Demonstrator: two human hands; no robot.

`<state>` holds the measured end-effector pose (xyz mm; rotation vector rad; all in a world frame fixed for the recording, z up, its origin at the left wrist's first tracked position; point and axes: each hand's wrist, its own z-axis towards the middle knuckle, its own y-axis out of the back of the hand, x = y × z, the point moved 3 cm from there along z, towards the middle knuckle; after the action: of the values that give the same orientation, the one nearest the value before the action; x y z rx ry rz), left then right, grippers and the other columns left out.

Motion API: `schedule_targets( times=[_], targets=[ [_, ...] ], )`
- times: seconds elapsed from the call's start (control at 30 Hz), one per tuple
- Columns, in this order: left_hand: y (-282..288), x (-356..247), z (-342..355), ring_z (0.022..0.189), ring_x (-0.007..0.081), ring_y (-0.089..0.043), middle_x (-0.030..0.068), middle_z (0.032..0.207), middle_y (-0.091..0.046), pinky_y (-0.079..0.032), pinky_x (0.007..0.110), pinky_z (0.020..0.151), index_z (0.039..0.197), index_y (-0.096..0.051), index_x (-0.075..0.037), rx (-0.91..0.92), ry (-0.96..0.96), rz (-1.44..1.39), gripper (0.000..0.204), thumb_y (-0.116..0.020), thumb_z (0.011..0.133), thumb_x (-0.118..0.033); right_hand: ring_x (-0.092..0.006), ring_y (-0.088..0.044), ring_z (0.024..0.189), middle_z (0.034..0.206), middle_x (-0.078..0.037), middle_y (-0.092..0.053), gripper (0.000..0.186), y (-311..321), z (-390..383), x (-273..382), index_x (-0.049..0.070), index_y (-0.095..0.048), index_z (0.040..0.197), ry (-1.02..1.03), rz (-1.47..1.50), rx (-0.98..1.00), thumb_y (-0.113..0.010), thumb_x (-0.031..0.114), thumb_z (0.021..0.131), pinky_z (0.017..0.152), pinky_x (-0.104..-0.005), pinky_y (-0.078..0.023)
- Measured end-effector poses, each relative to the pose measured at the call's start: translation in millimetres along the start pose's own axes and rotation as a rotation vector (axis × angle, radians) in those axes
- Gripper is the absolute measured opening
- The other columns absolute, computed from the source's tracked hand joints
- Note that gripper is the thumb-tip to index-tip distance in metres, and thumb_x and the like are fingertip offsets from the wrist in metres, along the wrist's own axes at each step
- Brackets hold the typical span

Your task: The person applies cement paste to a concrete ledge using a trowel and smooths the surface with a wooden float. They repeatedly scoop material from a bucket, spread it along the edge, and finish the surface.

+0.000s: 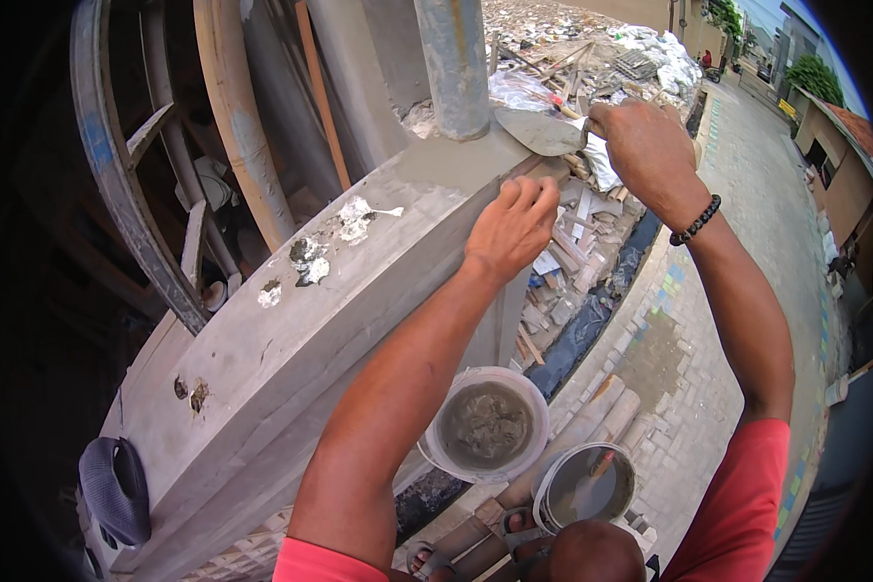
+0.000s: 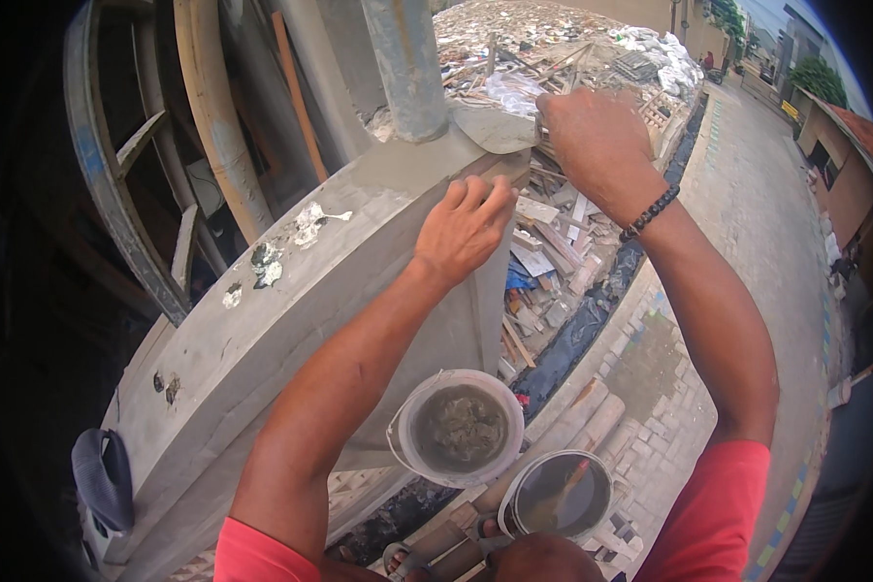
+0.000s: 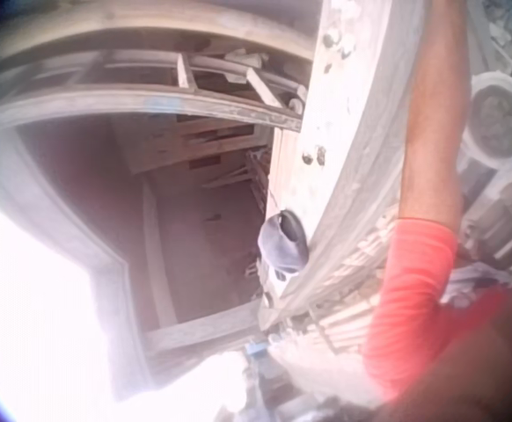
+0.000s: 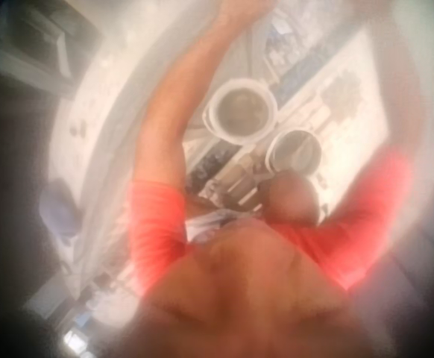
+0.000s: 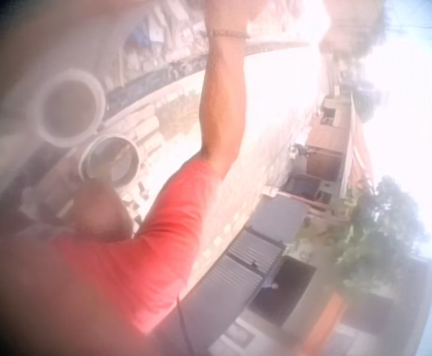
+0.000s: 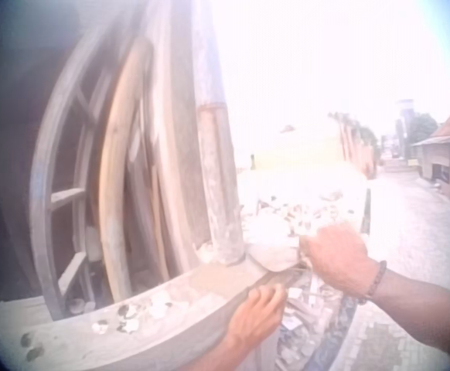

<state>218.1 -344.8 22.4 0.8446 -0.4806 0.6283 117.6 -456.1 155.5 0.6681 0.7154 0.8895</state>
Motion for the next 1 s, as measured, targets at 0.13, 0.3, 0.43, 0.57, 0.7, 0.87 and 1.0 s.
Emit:
schedule_targets(
  times=[0.13,0.3,0.43,0.57,0.7,0.87,1.0],
  targets=[
    [1.7,0.6,0.2,0.106,0.0246,-0.046,0.0063,0.119,-0.046,-0.036,0.034,0.087,0.115,-0.062,-0.006,-0.003,0.008,0.000,0.032,-0.054,0.086,-0.016,-0.0327,-0.067,0.085,0.083,-0.016,-0.068,0.012,-2.5,-5.7,8.6,0.008,-0.067,0.090,0.028,-0.037,-0.005,-0.057,0.007,0.083,0.079,-0.0446,-0.048],
    [1.1,0.3,1.1,0.104,0.0242,-0.047,0.0060,0.119,-0.046,-0.038,0.033,0.086,0.117,-0.061,-0.006,0.001,0.003,-0.004,0.034,-0.055,0.085,-0.015,-0.0324,-0.067,0.087,0.084,-0.015,-0.068,0.014,-1.2,-16.2,-8.9,0.008,-0.066,0.092,-0.060,-0.059,0.089,-0.056,0.006,0.083,0.080,-0.0460,-0.046],
    [-0.3,-0.1,0.5,0.110,0.0257,-0.045,0.0071,0.122,-0.046,-0.035,0.035,0.089,0.114,-0.064,-0.005,0.016,-0.006,-0.014,0.031,-0.053,0.086,-0.016,-0.0325,-0.067,0.086,0.084,-0.015,-0.068,0.016,4.9,-33.9,-30.4,0.009,-0.066,0.094,-0.112,-0.089,0.159,-0.055,0.004,0.083,0.079,-0.0476,-0.046],
    [-1.1,1.9,-2.8,0.112,0.0267,-0.045,0.0077,0.123,-0.046,-0.034,0.035,0.091,0.112,-0.065,-0.005,0.018,-0.010,-0.006,0.031,-0.052,0.087,-0.017,-0.0316,-0.066,0.084,0.082,-0.013,-0.067,0.016,24.9,-52.7,-43.2,0.011,-0.066,0.094,-0.155,-0.125,0.155,-0.055,0.006,0.084,0.077,-0.0469,-0.047],
    [-0.6,0.3,-0.7,0.110,0.0263,-0.046,0.0073,0.122,-0.046,-0.036,0.035,0.089,0.114,-0.064,-0.005,0.007,-0.003,-0.006,0.032,-0.053,0.086,-0.016,-0.0333,-0.065,0.079,0.078,-0.016,-0.066,0.013,30.4,-50.6,-52.8,0.010,-0.067,0.094,-0.130,-0.041,0.036,-0.056,0.015,0.087,0.071,-0.0468,-0.049],
    [1.6,1.3,-0.1,0.104,0.0248,-0.048,0.0064,0.120,-0.047,-0.039,0.033,0.086,0.115,-0.062,-0.005,-0.021,0.002,-0.002,0.033,-0.056,0.084,-0.015,-0.0338,-0.066,0.078,0.078,-0.016,-0.067,0.013,27.7,-25.2,-24.7,0.008,-0.067,0.093,-0.077,0.068,0.038,-0.057,0.013,0.086,0.070,-0.0466,-0.050],
    [-1.7,-0.1,-1.4,0.111,0.0273,-0.045,0.0085,0.122,-0.048,-0.035,0.036,0.090,0.111,-0.065,-0.005,-0.023,0.002,-0.003,0.031,-0.053,0.086,-0.018,-0.0341,-0.067,0.078,0.078,-0.016,-0.068,0.018,14.5,-11.1,-12.5,0.008,-0.068,0.094,0.040,0.084,0.022,-0.056,0.005,0.082,0.070,-0.0461,-0.051]
  ],
)
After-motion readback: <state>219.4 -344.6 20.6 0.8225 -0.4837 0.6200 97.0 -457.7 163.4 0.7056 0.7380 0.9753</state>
